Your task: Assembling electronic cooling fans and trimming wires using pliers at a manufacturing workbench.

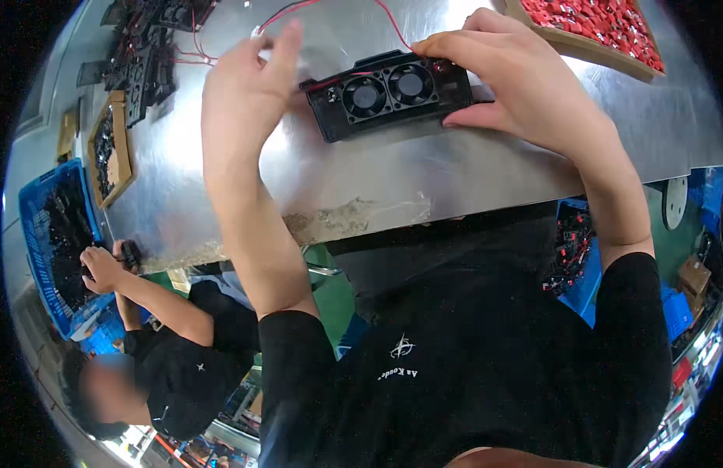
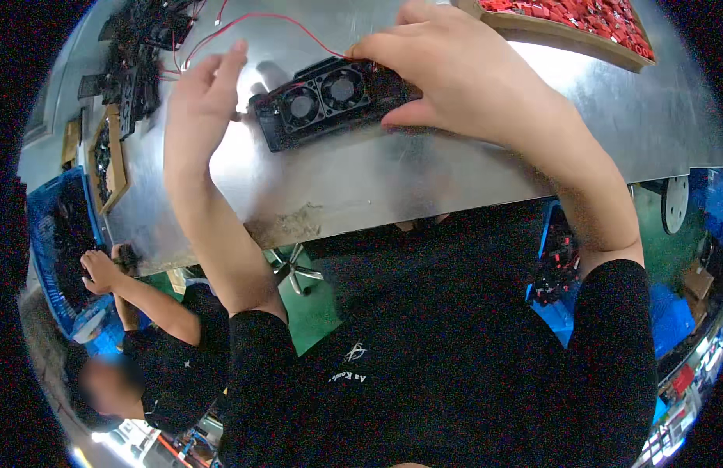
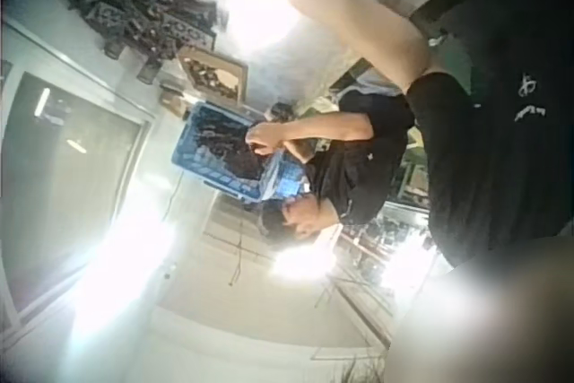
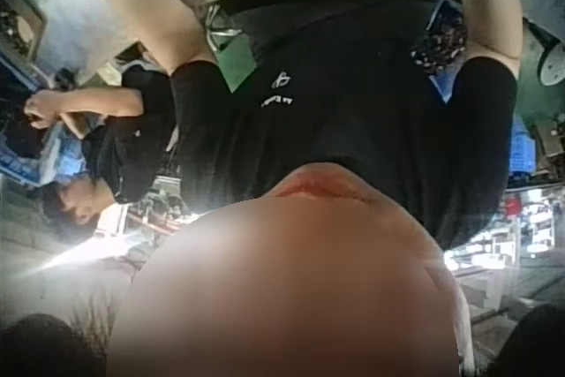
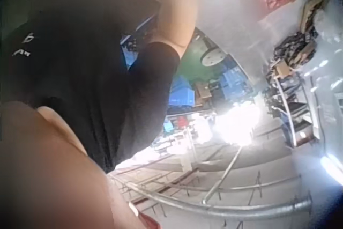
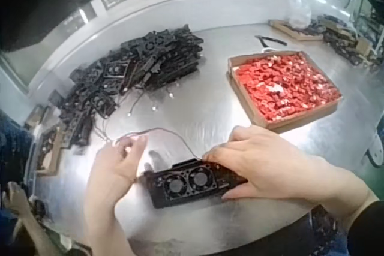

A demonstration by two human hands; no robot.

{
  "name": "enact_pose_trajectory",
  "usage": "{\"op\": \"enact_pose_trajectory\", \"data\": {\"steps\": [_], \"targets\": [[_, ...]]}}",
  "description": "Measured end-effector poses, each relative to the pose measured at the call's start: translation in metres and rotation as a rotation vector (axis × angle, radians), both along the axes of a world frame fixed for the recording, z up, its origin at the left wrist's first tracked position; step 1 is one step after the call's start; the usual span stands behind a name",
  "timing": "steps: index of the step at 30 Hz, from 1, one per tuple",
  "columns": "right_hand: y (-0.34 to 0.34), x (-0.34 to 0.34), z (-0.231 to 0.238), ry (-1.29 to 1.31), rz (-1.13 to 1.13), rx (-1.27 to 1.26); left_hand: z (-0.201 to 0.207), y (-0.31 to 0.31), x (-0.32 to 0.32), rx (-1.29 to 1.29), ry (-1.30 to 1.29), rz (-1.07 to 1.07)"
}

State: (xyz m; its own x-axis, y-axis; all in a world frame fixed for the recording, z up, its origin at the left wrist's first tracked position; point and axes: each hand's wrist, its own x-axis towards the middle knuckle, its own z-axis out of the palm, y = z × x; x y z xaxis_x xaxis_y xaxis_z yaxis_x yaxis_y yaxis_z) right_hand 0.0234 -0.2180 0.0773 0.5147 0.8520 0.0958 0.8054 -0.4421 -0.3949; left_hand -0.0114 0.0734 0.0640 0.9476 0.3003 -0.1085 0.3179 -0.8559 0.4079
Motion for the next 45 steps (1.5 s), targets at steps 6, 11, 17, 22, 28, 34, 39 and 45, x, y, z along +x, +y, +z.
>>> {"op": "enact_pose_trajectory", "data": {"steps": [6,11,17,22,28,34,39,45], "targets": [[0.004,0.000,0.004,-0.136,0.075,-0.055,-0.011,0.026,0.004,0.267,-1.614,-0.183],[-0.014,-0.006,-0.036,-0.288,-0.073,0.137,-0.016,-0.114,-0.008,0.050,-1.218,-1.062],[-0.004,0.004,-0.032,-0.112,-0.052,0.062,-0.035,-0.068,-0.010,0.054,-0.470,-0.792],[-0.010,0.012,-0.039,-0.055,-0.091,0.109,-0.036,-0.070,-0.010,-0.061,-0.437,-0.727],[-0.023,0.035,-0.035,0.690,-0.192,0.233,-0.031,-0.072,-0.009,-0.051,-0.391,-0.685],[-0.001,0.048,-0.009,1.402,-0.529,0.557,-0.032,-0.074,-0.004,-0.035,-0.353,-0.699],[-0.003,0.047,-0.037,1.549,-0.403,0.511,-0.032,-0.070,-0.003,-0.047,-0.354,-0.721],[-0.014,0.043,-0.047,1.029,-0.127,0.464,-0.030,-0.071,0.001,-0.056,-0.360,-0.726]]}}
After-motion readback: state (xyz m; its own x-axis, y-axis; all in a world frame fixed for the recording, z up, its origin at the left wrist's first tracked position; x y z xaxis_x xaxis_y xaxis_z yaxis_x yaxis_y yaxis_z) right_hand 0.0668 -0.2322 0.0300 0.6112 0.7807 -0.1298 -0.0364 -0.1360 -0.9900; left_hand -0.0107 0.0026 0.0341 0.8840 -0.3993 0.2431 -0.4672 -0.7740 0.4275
